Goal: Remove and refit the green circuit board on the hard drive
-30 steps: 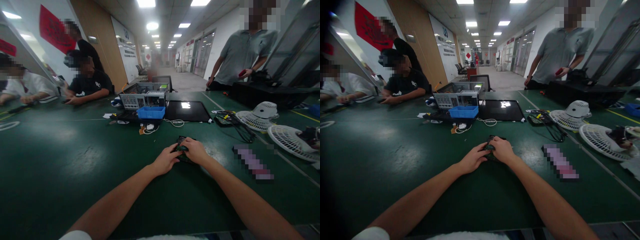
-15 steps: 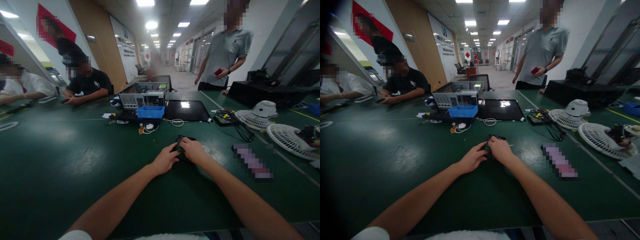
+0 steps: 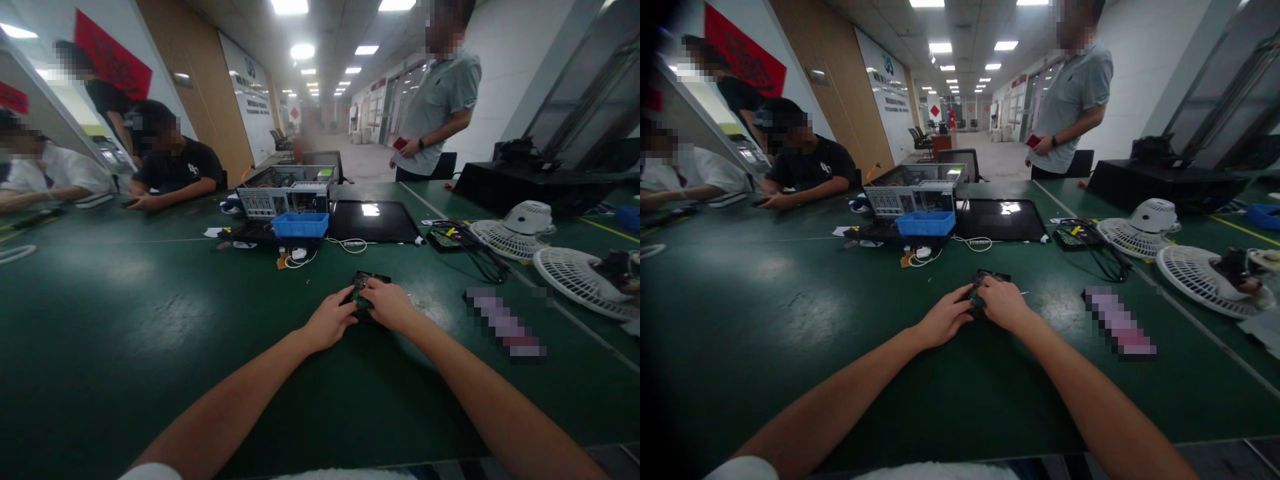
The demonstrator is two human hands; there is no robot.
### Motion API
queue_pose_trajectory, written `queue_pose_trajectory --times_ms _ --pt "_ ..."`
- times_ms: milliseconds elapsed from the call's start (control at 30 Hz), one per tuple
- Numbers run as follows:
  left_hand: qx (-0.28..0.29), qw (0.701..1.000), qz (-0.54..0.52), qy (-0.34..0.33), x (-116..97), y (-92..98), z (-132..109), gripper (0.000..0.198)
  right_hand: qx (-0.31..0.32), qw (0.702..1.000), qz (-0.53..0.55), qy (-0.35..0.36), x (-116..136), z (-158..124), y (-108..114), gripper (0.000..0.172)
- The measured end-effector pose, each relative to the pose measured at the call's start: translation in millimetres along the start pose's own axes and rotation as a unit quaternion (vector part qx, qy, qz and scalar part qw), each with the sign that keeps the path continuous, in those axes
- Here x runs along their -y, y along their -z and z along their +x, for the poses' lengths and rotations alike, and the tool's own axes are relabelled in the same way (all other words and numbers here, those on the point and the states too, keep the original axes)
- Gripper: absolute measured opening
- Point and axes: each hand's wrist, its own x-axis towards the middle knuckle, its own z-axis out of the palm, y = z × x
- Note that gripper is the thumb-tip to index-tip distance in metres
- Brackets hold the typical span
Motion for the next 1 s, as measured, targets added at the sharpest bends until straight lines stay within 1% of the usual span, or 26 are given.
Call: queue_pose_trajectory --times_ms 200,333,433,500,567,633,733,867,900,1000 --pt "0.001 1.0 0.019 0.001 4 -3.6 -1 0.046 -0.011 1.0 0.012 -0.015 -5 -3 0 0.028" --pt "0.001 1.0 0.017 0.009 4 -3.9 -2 0.044 -0.04 0.998 0.028 -0.042 -17 -3 -3 0.029" --pt "-0.003 1.0 0.007 0.012 3 -2.2 -2 0.045 -0.092 0.991 0.053 -0.077 -35 -2 -8 0.033" --pt "-0.005 1.0 -0.002 0.014 2 -0.1 -2 0.045 -0.144 0.982 0.064 -0.107 -48 -1 -13 0.034" --pt "-0.006 1.0 -0.01 0.015 2 1.9 -1 0.045 -0.168 0.974 0.075 -0.131 -59 1 -19 0.036" --pt "-0.008 1.0 -0.009 0.023 2 3.4 -1 0.045 -0.157 0.969 0.098 -0.161 -67 2 -24 0.04" --pt "-0.013 0.998 0.026 0.05 2 5.0 0 0.045 -0.13 0.965 0.117 -0.195 -71 4 -29 0.04" --pt "-0.002 0.994 0.073 0.078 -4 7.9 -1 0.043 -0.127 0.958 0.131 -0.22 -74 6 -34 0.033" --pt "0.002 0.993 0.079 0.084 -7 8.5 -1 0.047 -0.13 0.957 0.133 -0.222 -75 6 -35 0.031" --pt "0.004 0.989 0.104 0.106 -18 8.2 -1 0.07 -0.133 0.955 0.129 -0.23 -77 6 -39 0.027"
